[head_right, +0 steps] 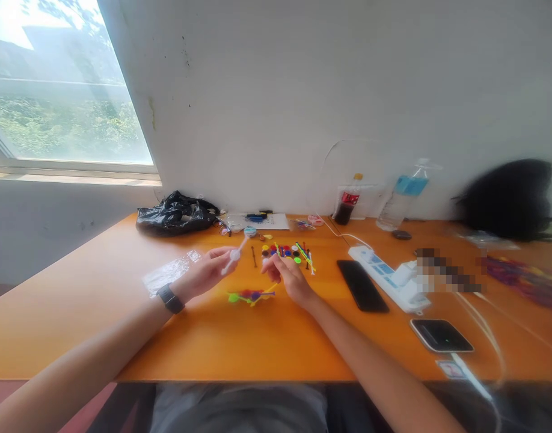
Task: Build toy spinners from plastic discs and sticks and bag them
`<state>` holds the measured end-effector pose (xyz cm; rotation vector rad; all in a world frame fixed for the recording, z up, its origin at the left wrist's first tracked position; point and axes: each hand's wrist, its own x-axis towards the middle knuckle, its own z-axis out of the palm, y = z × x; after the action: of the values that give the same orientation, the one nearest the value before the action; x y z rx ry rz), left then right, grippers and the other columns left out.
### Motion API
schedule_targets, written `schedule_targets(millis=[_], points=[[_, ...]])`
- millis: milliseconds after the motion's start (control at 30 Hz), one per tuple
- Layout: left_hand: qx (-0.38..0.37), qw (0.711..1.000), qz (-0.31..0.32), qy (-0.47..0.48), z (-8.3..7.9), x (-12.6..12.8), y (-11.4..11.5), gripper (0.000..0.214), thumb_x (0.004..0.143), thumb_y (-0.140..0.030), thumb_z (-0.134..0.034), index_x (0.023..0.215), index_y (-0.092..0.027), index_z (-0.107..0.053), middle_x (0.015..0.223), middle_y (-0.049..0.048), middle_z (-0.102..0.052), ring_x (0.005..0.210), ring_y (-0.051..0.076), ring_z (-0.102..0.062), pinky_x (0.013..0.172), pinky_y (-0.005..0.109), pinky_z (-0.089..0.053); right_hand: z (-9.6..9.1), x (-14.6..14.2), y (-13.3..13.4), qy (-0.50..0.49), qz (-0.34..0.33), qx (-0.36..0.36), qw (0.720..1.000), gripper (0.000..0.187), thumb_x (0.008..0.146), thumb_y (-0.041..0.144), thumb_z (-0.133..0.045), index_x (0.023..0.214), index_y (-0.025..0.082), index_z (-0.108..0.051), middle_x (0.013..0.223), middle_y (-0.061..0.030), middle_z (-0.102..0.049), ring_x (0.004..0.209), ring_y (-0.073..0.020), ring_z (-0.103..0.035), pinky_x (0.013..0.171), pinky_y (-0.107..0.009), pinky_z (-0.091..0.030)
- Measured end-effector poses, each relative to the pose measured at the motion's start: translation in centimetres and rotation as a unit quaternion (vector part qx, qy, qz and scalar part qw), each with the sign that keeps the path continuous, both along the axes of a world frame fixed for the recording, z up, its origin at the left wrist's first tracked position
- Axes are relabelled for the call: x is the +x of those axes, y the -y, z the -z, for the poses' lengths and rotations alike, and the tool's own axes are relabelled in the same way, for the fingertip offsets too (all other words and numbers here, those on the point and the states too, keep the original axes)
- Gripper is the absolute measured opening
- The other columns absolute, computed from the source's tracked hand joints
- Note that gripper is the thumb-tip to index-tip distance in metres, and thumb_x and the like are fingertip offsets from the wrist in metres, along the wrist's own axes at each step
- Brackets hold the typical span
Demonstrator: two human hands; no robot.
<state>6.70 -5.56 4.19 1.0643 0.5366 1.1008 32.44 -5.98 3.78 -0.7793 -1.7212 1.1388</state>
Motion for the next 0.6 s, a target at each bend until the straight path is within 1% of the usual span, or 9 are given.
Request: schedule_targets(millis=[100,167,233,300,333,467,533,600], points=[[-0.003,0.999,0.031,-0.011,0.06,0.01,0.16,0.028,0.08,-0.038,-0.089,0.091,-0.014,-0.079,0.076,0.0023,-0.065,0.07,0.01,-0.056,0.07,0.023,-0.047,0.04,0.02,-0.03,-0.001,-0.004,0.002,1.0,0.065,0.102,0.07,-0.041,0.083,0.017,-0.075,0.065,-0.0016,-0.052,0.062,-0.0158,-0.047,0.062,-0.031,-0.036],[-0.008,0.999,0.042,-0.01,0.24,-0.01,0.08,0.028,0.08,-0.039,-0.089,0.089,-0.014,-0.079,0.075,0.0025,-0.066,0.069,0.01,-0.057,0.069,0.022,-0.047,0.02,0.02,-0.05,0.001,-0.004,0.002,1.0,0.065,0.102,0.07,-0.041,0.083,0.017,-0.074,0.065,-0.0014,-0.051,0.062,-0.0156,-0.046,0.062,-0.032,-0.036],[-0.017,0.999,0.039,-0.006,0.49,-0.07,-0.13,0.029,0.081,-0.038,-0.089,0.096,-0.014,-0.08,0.081,0.0038,-0.07,0.072,0.01,-0.061,0.074,0.023,-0.049,0.02,0.04,-0.07,0.004,-0.002,0.003,1.0,0.066,0.102,0.07,-0.041,0.081,0.017,-0.074,0.065,-0.0015,-0.051,0.061,-0.0155,-0.046,0.062,-0.032,-0.036],[-0.025,0.999,0.025,-0.006,0.71,-0.12,-0.32,0.032,0.082,-0.036,-0.088,0.103,-0.015,-0.08,0.09,0.0063,-0.074,0.08,0.011,-0.066,0.082,0.024,-0.052,0.05,0.06,-0.07,0.009,-0.001,0.006,1.0,0.065,0.102,0.069,-0.041,0.082,0.017,-0.073,0.066,-0.0016,-0.052,0.061,-0.0154,-0.046,0.062,-0.032,-0.037],[-0.028,0.999,0.019,-0.011,0.77,-0.13,-0.37,0.031,0.082,-0.035,-0.088,0.104,-0.014,-0.08,0.094,0.0074,-0.075,0.084,0.012,-0.069,0.086,0.025,-0.052,0.06,0.06,-0.05,0.013,-0.002,0.009,1.0,0.063,0.103,0.068,-0.042,0.084,0.017,-0.073,0.066,-0.0015,-0.052,0.061,-0.0154,-0.047,0.062,-0.032,-0.037],[-0.034,0.999,0.0,-0.034,0.65,0.06,-0.15,0.026,0.076,-0.025,-0.092,0.095,-0.013,-0.079,0.101,0.0086,-0.077,0.098,0.017,-0.074,0.099,0.029,-0.053,0.1,-0.17,0.17,0.049,-0.006,0.029,0.998,0.048,0.103,0.061,-0.049,0.098,0.018,-0.071,0.072,-0.0004,-0.053,0.066,-0.0155,-0.049,0.063,-0.03,-0.04],[-0.035,0.999,0.001,-0.039,0.51,0.26,0.1,0.028,0.074,-0.023,-0.093,0.095,-0.014,-0.078,0.104,0.0088,-0.078,0.1,0.02,-0.075,0.101,0.032,-0.054,0.15,-0.4,0.34,0.064,0.004,0.042,0.997,0.039,0.102,0.056,-0.056,0.106,0.02,-0.069,0.075,0.0005,-0.052,0.069,-0.0156,-0.05,0.065,-0.029,-0.042],[-0.034,0.998,0.008,-0.042,0.44,0.45,0.33,0.029,0.074,-0.024,-0.093,0.097,-0.014,-0.077,0.104,0.0091,-0.078,0.099,0.021,-0.076,0.102,0.034,-0.055,0.3,-0.59,0.45,0.075,0.014,0.061,0.995,0.034,0.1,0.051,-0.061,0.117,0.021,-0.067,0.078,0.0009,-0.053,0.071,-0.0157,-0.051,0.068,-0.029,-0.044]])
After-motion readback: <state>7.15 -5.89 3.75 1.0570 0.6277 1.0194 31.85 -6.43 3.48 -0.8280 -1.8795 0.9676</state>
